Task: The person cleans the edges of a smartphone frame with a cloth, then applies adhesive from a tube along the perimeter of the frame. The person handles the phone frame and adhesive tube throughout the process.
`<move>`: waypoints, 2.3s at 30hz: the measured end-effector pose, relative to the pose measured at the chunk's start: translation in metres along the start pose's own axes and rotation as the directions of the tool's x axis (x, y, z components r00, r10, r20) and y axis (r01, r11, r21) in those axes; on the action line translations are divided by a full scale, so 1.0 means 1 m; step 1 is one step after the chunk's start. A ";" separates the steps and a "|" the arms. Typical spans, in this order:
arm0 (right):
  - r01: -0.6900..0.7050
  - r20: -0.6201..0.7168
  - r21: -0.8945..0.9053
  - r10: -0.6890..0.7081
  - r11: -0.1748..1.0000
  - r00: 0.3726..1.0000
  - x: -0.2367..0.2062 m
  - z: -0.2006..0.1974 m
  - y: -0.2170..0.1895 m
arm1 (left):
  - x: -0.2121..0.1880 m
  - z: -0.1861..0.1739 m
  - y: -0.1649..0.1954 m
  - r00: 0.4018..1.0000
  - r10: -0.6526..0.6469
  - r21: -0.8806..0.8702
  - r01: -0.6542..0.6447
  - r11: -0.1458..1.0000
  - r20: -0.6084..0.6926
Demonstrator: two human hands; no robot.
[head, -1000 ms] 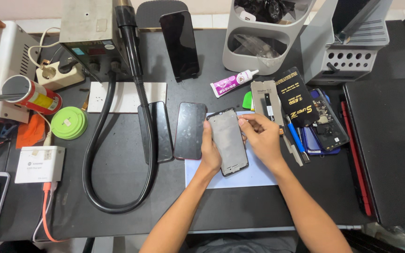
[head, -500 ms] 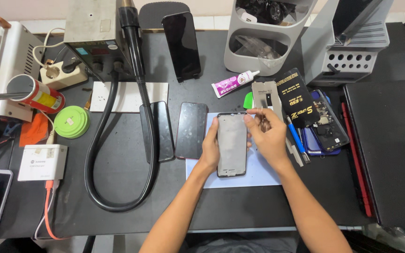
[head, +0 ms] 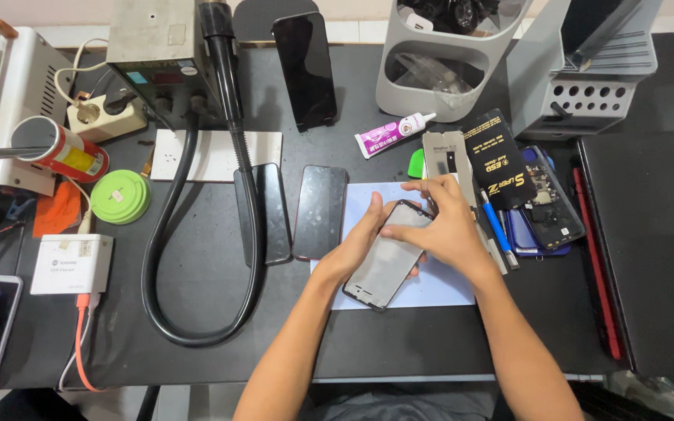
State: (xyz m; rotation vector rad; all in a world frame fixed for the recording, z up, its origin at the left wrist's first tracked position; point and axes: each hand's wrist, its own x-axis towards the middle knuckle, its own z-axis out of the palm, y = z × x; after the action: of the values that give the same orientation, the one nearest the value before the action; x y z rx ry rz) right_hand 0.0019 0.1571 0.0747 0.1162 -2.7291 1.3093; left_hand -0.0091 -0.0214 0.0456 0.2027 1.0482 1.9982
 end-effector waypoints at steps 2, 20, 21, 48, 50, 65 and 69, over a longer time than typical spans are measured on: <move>0.002 0.003 0.026 -0.003 1.000 1.000 0.001 0.002 0.005 | 0.002 -0.002 -0.002 1.000 0.005 0.012 -0.005 1.000 0.017; 0.203 -0.323 0.070 -0.170 0.977 0.931 -0.013 0.014 0.034 | 0.007 -0.007 -0.002 0.992 0.065 -0.258 -0.090 0.962 -0.106; 0.248 -0.320 0.001 -0.234 0.969 0.918 -0.015 0.013 0.026 | 0.007 -0.007 -0.002 0.991 0.074 -0.256 -0.102 0.961 -0.114; 0.379 -0.319 -0.212 -0.431 0.901 0.844 -0.010 0.020 -0.010 | 0.011 -0.011 -0.014 0.983 0.119 -0.105 -0.134 0.985 -0.143; 0.375 -0.320 -0.201 -0.423 0.905 0.848 -0.010 0.021 -0.010 | 0.013 -0.013 -0.018 0.982 0.098 -0.115 -0.118 0.986 -0.164; 0.308 -0.370 -0.113 -0.328 0.945 0.869 -0.010 0.028 -0.012 | 0.025 -0.022 -0.038 0.956 0.169 -0.042 -0.184 0.982 -0.240; 0.281 -0.387 -0.095 -0.296 0.955 0.874 -0.011 0.031 -0.014 | 0.024 -0.022 -0.039 0.949 0.206 -0.001 -0.212 0.977 -0.239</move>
State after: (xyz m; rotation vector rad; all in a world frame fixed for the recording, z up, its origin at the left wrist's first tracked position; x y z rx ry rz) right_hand 0.0127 0.1246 0.0647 0.2193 -2.2841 1.0633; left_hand -0.0111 -0.0050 -0.0027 0.0613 1.1901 2.2698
